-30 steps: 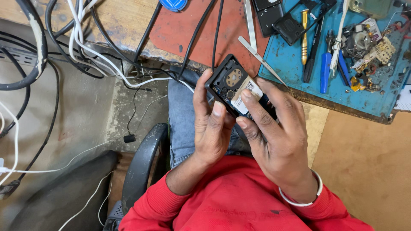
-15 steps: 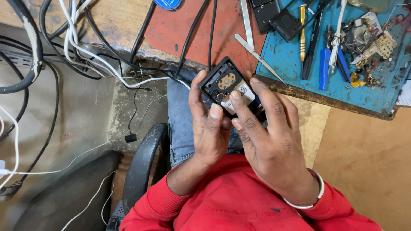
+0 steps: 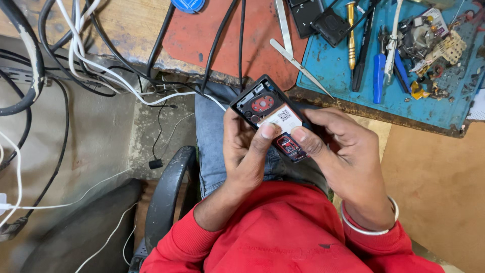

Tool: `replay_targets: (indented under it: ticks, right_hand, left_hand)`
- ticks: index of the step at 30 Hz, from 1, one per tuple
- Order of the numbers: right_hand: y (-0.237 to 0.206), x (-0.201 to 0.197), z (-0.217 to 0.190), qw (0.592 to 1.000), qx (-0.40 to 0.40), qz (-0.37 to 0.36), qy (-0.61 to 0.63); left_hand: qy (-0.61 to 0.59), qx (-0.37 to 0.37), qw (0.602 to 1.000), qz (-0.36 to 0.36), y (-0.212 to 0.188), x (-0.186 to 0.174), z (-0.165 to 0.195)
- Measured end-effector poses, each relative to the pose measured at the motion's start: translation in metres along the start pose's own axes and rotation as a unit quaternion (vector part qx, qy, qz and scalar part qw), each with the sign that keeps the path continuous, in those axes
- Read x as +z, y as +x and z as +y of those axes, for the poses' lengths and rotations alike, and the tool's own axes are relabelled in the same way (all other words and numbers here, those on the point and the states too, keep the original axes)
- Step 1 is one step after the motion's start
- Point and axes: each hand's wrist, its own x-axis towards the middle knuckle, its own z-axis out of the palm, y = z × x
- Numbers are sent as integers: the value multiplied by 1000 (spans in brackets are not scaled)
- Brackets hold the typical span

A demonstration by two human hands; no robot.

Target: The person solders the charging port on the circuit board of a feature phone, then powers the phone on to test it. They disassemble the phone, separate the screen and keypad assembly from the board, work on the internal components with a tool, and press the housing back together.

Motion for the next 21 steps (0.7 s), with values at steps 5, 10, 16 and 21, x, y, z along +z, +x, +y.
replay_targets:
  ticks: [5,10,16,21]
  right_hand:
    - [-4,-9,7,999,-5,-5,41]
    - [-2,-11,11,999,-5,2,34]
    - [-2,-18,15,992,86,-10,89]
    - [-1,-27,11,973,95,-28,208]
  left_hand:
    - [18,-55,998,-18,1,-3,5]
    - [26,-79,996,-12,3,-1,8]
    - [26,-76,997,14,4,2,7]
    - [-13,-44,994,95,11,1,9]
